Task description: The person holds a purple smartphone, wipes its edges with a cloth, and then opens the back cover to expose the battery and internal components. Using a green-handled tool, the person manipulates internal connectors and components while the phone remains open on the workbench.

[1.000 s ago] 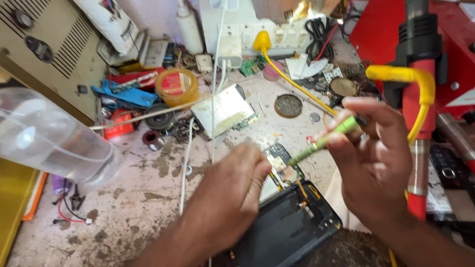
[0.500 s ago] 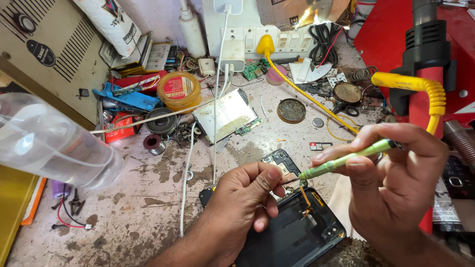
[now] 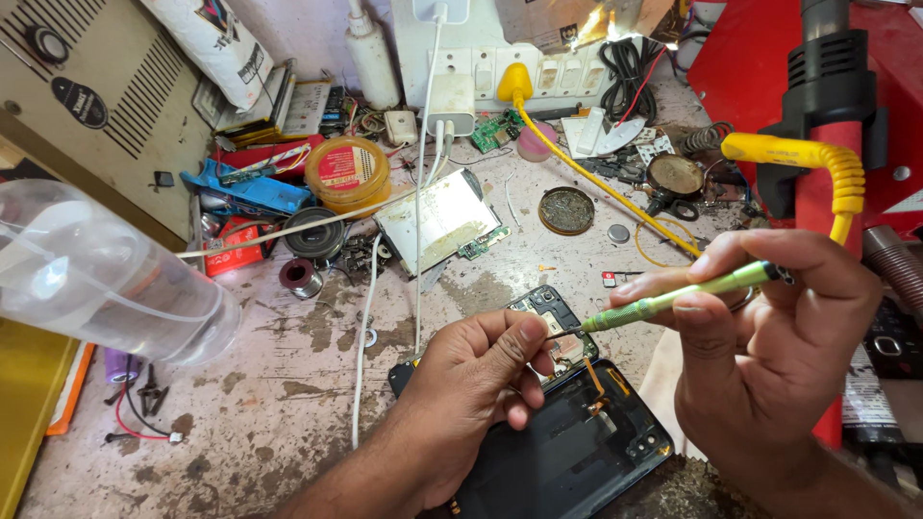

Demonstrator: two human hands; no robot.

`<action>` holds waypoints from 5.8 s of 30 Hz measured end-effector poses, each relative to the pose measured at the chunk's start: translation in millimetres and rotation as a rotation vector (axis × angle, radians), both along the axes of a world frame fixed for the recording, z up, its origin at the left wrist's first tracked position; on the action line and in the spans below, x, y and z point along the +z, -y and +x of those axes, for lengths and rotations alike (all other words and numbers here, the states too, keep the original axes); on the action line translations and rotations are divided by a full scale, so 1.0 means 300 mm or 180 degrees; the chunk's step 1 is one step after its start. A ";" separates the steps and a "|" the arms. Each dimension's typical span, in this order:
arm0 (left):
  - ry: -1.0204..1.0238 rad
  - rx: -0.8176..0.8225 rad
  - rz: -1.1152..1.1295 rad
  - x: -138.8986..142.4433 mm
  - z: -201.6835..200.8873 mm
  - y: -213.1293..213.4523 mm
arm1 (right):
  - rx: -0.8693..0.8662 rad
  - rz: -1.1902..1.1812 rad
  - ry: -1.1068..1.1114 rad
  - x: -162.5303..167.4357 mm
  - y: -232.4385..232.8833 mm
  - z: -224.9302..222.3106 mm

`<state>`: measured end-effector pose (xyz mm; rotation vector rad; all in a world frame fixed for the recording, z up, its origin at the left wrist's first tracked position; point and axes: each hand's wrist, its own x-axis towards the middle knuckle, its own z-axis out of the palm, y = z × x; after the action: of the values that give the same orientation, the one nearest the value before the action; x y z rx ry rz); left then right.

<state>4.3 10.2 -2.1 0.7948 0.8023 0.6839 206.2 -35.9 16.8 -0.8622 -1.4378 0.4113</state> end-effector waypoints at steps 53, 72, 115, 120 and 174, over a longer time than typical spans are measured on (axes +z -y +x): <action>-0.1840 0.0063 0.3653 0.085 -0.024 0.025 | -0.0039 -0.0274 0.0563 0.012 0.001 -0.005; -0.2494 -0.0362 0.4265 0.068 -0.028 0.036 | -0.0154 -0.0246 0.1373 0.029 -0.016 -0.018; -0.2245 -0.0301 0.4326 0.047 -0.025 0.020 | -0.0313 0.0519 0.2406 0.052 -0.006 0.004; -0.2242 -0.0366 0.4194 0.046 -0.027 0.021 | -0.0142 0.0556 0.2410 0.067 -0.010 0.000; -0.3078 -0.0424 0.3352 0.139 -0.076 0.006 | -0.0199 -0.1108 0.2388 0.097 -0.012 0.004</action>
<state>-18.7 8.3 39.7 2.2155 1.2249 0.5585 207.5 -32.2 46.1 -1.4360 -2.0491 0.3036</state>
